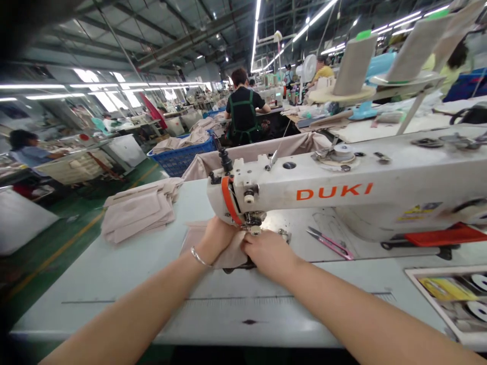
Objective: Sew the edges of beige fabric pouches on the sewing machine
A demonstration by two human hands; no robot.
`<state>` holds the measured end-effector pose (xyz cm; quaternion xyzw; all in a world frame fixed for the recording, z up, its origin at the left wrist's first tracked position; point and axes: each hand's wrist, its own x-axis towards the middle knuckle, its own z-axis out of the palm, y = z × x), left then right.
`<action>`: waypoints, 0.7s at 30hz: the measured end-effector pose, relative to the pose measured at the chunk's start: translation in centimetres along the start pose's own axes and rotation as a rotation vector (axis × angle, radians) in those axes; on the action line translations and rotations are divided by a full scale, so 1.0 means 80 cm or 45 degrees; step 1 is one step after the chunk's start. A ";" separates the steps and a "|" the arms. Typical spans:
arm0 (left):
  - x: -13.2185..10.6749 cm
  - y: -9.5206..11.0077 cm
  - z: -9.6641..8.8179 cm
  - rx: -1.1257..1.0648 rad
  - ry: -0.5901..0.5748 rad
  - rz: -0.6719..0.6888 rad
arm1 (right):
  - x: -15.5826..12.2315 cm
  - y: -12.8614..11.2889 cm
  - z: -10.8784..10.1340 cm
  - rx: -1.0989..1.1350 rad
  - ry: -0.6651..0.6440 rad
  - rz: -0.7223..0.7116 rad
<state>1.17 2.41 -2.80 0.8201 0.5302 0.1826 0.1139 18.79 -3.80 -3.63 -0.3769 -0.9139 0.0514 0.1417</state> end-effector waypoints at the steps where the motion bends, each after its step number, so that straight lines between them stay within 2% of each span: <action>1: -0.009 0.003 0.001 -0.004 -0.010 0.026 | -0.007 0.002 0.000 0.006 -0.004 -0.009; 5: -0.052 0.011 -0.002 -0.038 -0.061 0.168 | -0.028 0.001 0.008 0.025 0.024 -0.014; 8: -0.069 0.013 -0.005 0.012 -0.082 0.318 | -0.030 -0.002 0.015 0.025 0.048 0.002; 15: -0.070 0.009 -0.012 0.180 -0.082 0.465 | -0.027 -0.011 0.016 -0.018 0.150 -0.111; 21: -0.071 0.004 -0.012 0.134 -0.012 0.495 | -0.027 -0.017 0.010 -0.032 0.165 -0.137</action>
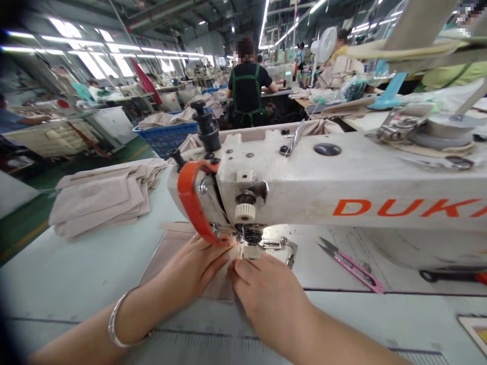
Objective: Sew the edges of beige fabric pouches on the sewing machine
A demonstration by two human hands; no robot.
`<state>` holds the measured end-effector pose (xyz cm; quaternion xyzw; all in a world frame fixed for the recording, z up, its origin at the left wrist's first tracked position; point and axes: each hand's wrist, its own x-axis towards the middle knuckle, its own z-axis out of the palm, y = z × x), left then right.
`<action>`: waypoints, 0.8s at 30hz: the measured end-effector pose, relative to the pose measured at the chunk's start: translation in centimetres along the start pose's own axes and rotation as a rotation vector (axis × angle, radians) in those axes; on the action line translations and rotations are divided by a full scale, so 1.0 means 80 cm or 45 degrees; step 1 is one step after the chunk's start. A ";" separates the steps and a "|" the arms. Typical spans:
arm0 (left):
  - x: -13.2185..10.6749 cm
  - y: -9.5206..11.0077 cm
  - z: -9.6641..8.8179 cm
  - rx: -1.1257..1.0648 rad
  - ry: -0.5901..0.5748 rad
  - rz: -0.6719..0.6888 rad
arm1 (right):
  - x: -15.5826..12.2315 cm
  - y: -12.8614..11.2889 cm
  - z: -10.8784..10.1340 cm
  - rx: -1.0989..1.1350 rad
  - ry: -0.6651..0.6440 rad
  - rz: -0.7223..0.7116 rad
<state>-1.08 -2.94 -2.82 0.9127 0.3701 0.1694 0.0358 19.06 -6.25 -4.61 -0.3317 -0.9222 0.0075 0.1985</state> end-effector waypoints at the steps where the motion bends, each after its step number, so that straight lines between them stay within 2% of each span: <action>1: 0.000 0.000 0.001 -0.006 0.002 -0.004 | 0.000 0.000 -0.001 -0.001 0.012 -0.001; 7: -0.002 0.003 0.004 -0.004 0.025 -0.007 | 0.000 0.003 -0.004 0.025 -0.009 0.001; 18: -0.009 0.002 0.001 -0.097 -0.107 -0.100 | -0.003 0.001 0.002 0.129 -0.049 0.089; 21: -0.015 0.004 -0.008 -0.155 -0.173 -0.013 | -0.006 0.010 -0.018 0.217 -0.088 0.084; 24: -0.022 0.009 -0.016 -0.225 -0.253 0.088 | -0.014 0.027 -0.054 0.297 -0.254 0.106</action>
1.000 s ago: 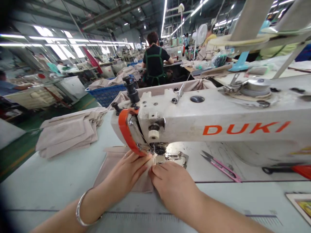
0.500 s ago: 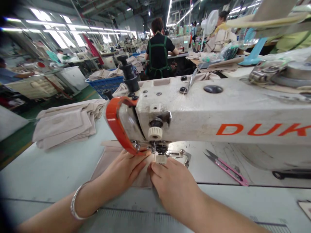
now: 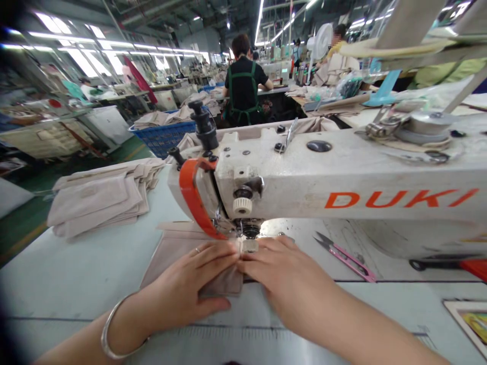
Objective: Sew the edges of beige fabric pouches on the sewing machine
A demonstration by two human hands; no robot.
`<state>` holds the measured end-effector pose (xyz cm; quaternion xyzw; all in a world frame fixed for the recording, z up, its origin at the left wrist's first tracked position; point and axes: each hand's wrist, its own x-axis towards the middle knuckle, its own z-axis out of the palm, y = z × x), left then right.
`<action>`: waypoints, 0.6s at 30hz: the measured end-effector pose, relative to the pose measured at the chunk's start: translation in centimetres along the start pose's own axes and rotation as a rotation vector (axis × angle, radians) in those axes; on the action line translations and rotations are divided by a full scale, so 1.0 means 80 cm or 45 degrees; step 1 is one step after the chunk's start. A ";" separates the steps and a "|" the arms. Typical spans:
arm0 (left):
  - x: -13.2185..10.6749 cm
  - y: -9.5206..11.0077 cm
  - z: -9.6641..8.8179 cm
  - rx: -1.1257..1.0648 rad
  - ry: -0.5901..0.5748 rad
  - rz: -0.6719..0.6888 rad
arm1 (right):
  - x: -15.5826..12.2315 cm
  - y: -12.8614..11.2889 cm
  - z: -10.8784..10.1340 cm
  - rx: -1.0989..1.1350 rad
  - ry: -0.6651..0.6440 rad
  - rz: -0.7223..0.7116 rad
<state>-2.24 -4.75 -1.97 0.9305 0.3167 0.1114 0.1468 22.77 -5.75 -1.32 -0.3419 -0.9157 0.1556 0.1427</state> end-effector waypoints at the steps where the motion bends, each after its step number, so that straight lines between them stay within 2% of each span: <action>1: -0.002 0.003 0.000 -0.019 -0.010 0.013 | -0.004 0.005 -0.010 0.007 -0.042 0.023; 4: -0.001 0.011 0.003 -0.055 0.049 0.034 | -0.007 0.020 -0.019 -0.082 -0.045 0.120; 8: 0.004 0.017 0.010 -0.067 0.151 -0.054 | 0.009 0.028 0.008 -0.325 0.296 0.331; 10: 0.003 0.015 0.011 -0.099 0.214 -0.085 | 0.013 0.021 0.019 -0.315 0.397 0.268; 12: 0.000 0.010 0.011 -0.149 0.305 -0.111 | 0.010 0.008 0.024 -0.153 0.345 0.061; 14: -0.002 0.008 0.011 -0.162 0.343 -0.099 | 0.004 -0.006 0.025 0.037 0.220 -0.116; 16: -0.003 0.011 0.013 -0.092 0.287 -0.011 | -0.002 -0.014 0.026 0.139 0.122 -0.171; 18: -0.001 0.016 0.017 0.050 0.166 0.078 | -0.004 -0.017 0.029 0.153 0.102 -0.168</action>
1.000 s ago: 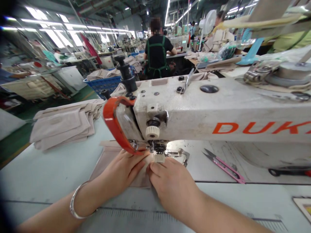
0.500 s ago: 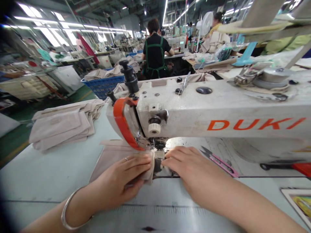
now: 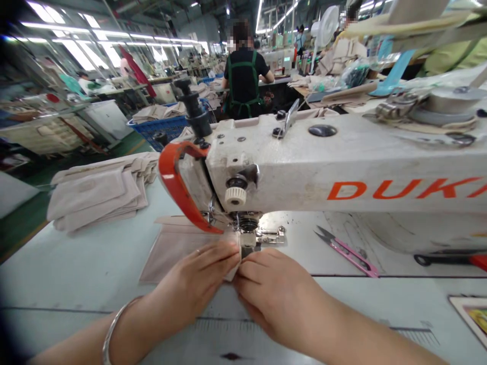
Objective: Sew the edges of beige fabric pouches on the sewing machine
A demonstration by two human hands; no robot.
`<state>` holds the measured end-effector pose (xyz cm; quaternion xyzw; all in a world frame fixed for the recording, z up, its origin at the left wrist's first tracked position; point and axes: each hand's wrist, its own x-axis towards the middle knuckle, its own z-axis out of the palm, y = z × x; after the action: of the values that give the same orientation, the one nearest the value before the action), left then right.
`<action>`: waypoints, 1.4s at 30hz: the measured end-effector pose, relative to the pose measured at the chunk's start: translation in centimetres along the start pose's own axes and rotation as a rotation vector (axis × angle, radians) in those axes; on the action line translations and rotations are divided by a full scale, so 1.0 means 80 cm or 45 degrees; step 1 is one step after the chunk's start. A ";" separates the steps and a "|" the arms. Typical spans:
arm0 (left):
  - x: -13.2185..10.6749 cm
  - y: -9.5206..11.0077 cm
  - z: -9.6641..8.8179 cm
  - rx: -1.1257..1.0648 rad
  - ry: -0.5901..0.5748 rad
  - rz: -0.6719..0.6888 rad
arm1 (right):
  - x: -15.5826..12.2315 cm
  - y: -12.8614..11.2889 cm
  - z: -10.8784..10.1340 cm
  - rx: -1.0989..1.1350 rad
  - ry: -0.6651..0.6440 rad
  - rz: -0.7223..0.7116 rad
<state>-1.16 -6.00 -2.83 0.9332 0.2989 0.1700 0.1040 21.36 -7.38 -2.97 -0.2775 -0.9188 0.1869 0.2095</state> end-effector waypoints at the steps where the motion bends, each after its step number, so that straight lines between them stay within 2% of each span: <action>1: 0.001 0.002 0.003 0.061 -0.065 0.027 | 0.000 0.001 0.002 -0.004 0.003 -0.003; 5: 0.008 0.002 0.007 0.192 -0.225 0.032 | 0.002 0.005 0.005 -0.033 0.029 -0.015; 9: 0.015 -0.011 0.004 0.240 -0.243 0.065 | 0.007 0.004 0.007 -0.088 0.069 -0.014; 14: 0.020 -0.025 0.002 0.240 -0.134 0.122 | 0.007 0.005 0.008 -0.165 0.096 0.020; 21: 0.006 -0.030 -0.003 0.095 0.042 0.245 | 0.003 0.016 -0.016 -0.011 0.023 0.036; 24: 0.005 -0.031 -0.004 0.053 0.062 0.254 | 0.002 0.019 -0.020 -0.011 0.026 0.049; 26: 0.008 -0.030 -0.004 0.004 0.093 0.169 | 0.002 0.020 -0.019 -0.021 0.043 0.046; 30: 0.012 -0.028 -0.001 -0.187 0.249 -0.152 | 0.005 0.019 -0.012 -0.100 0.050 0.066; 33: 0.012 -0.027 -0.001 -0.211 0.277 -0.204 | 0.009 0.016 -0.008 -0.208 0.002 0.103; 35: 0.010 -0.026 -0.001 -0.161 0.276 -0.167 | 0.011 0.015 -0.007 -0.261 -0.011 0.092; 37: 0.008 -0.026 -0.003 -0.079 0.245 -0.061 | 0.012 0.014 -0.006 -0.304 0.003 0.073; 40: 0.007 -0.025 -0.005 0.060 0.149 0.121 | 0.011 0.013 -0.007 -0.366 0.036 0.056; 42: 0.009 -0.023 -0.005 0.116 0.085 0.145 | 0.010 0.013 -0.007 -0.376 0.035 0.050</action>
<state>-1.72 -4.01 -2.81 0.9463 0.2560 0.1928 0.0415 21.49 -5.95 -2.75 -0.3257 -0.9277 0.0500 0.1754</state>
